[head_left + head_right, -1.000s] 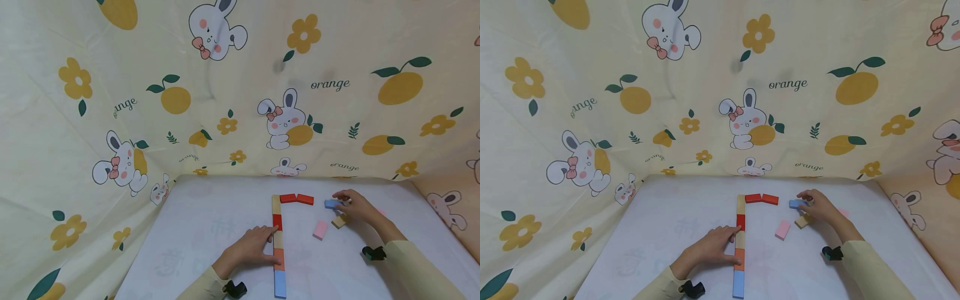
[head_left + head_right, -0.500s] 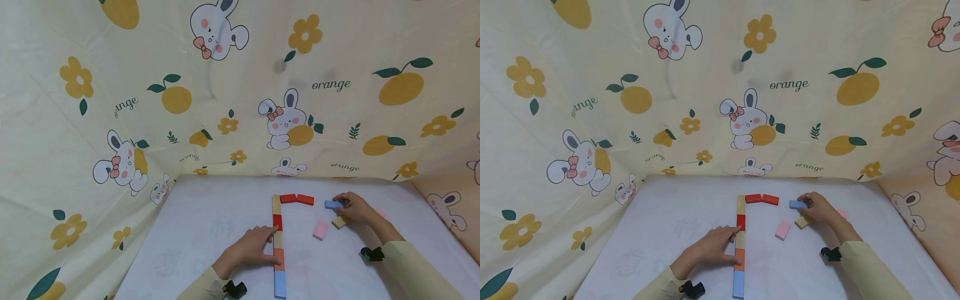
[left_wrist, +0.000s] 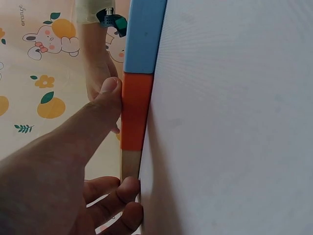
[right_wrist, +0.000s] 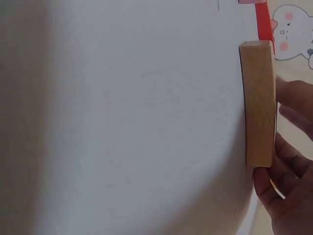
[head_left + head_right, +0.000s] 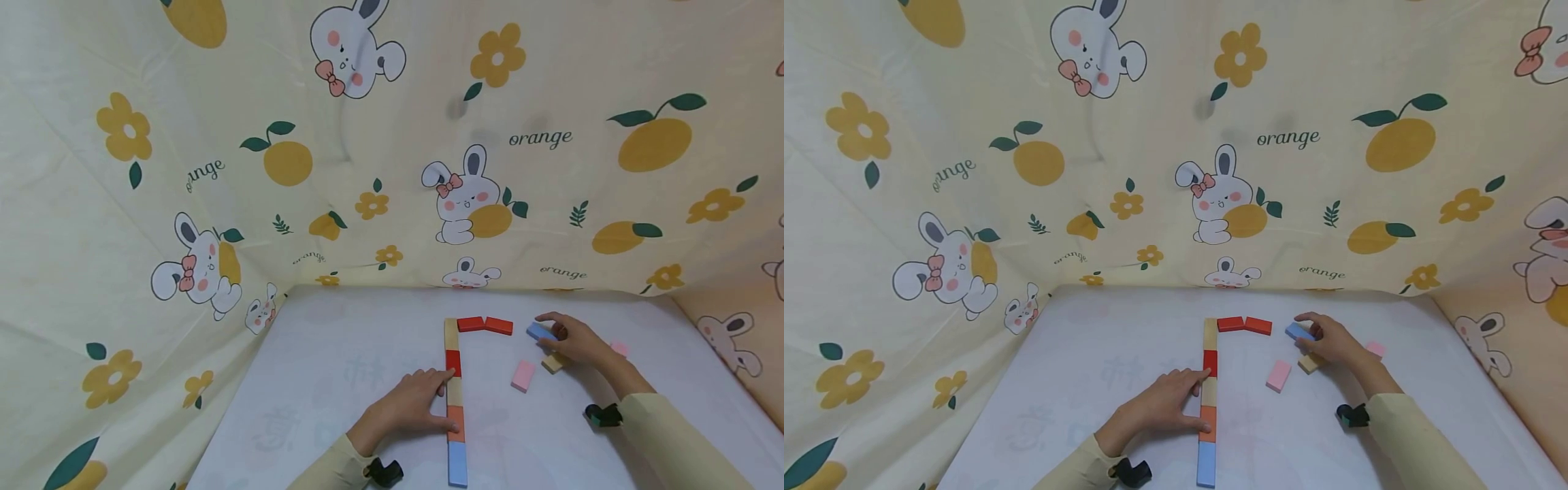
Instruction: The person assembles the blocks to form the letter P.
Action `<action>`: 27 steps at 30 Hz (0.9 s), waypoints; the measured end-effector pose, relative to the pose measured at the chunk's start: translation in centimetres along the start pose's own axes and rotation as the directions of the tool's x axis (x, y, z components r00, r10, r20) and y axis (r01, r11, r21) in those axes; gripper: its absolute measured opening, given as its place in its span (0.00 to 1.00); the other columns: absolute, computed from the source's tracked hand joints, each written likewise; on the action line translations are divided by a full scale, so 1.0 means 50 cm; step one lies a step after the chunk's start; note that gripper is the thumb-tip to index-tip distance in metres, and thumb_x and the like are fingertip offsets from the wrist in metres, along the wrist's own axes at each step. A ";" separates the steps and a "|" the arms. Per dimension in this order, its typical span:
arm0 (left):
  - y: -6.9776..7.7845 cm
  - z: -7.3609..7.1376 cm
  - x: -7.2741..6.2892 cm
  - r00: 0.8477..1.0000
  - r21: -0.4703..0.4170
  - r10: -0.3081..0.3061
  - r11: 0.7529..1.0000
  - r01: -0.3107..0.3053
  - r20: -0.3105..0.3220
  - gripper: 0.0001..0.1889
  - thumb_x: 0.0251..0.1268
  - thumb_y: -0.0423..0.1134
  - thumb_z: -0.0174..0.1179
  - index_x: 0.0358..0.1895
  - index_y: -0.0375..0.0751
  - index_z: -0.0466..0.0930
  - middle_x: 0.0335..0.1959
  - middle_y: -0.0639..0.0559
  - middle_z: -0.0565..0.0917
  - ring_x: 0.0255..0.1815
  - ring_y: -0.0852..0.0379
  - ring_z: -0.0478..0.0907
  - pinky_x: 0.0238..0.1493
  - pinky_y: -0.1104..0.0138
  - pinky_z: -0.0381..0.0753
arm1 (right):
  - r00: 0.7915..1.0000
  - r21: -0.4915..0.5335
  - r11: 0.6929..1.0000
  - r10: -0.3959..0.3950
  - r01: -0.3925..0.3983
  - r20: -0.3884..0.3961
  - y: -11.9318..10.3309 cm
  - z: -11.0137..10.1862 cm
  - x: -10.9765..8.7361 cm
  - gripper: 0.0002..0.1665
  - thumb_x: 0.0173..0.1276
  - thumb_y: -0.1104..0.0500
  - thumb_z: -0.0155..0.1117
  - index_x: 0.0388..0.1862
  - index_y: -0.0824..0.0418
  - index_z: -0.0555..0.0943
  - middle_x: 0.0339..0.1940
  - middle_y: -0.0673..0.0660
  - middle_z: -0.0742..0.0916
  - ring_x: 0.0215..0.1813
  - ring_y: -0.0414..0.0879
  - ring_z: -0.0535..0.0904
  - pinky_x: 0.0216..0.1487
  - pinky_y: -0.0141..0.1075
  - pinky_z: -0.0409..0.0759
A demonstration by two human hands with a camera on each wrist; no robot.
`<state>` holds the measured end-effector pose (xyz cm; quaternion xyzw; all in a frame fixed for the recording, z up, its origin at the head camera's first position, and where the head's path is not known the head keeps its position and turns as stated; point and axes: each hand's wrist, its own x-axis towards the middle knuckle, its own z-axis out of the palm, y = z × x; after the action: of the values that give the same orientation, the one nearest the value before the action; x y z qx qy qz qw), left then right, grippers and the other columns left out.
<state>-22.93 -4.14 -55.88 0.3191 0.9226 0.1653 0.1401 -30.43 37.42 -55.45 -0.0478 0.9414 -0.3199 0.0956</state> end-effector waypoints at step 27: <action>0.001 -0.002 -0.004 1.000 0.006 -0.001 1.000 0.001 -0.002 0.54 0.57 0.76 0.71 0.85 0.61 0.62 0.65 0.64 0.79 0.59 0.63 0.72 0.68 0.56 0.75 | 0.988 0.070 0.994 -0.096 0.087 0.124 -0.022 -0.010 -0.016 0.44 0.68 0.49 0.80 0.76 0.62 0.71 0.53 0.61 0.80 0.54 0.55 0.75 0.50 0.42 0.81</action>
<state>-22.81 -4.23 -55.74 0.3190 0.9233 0.1630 0.1383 -29.74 36.98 -54.27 -0.1080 0.9195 -0.3503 0.1418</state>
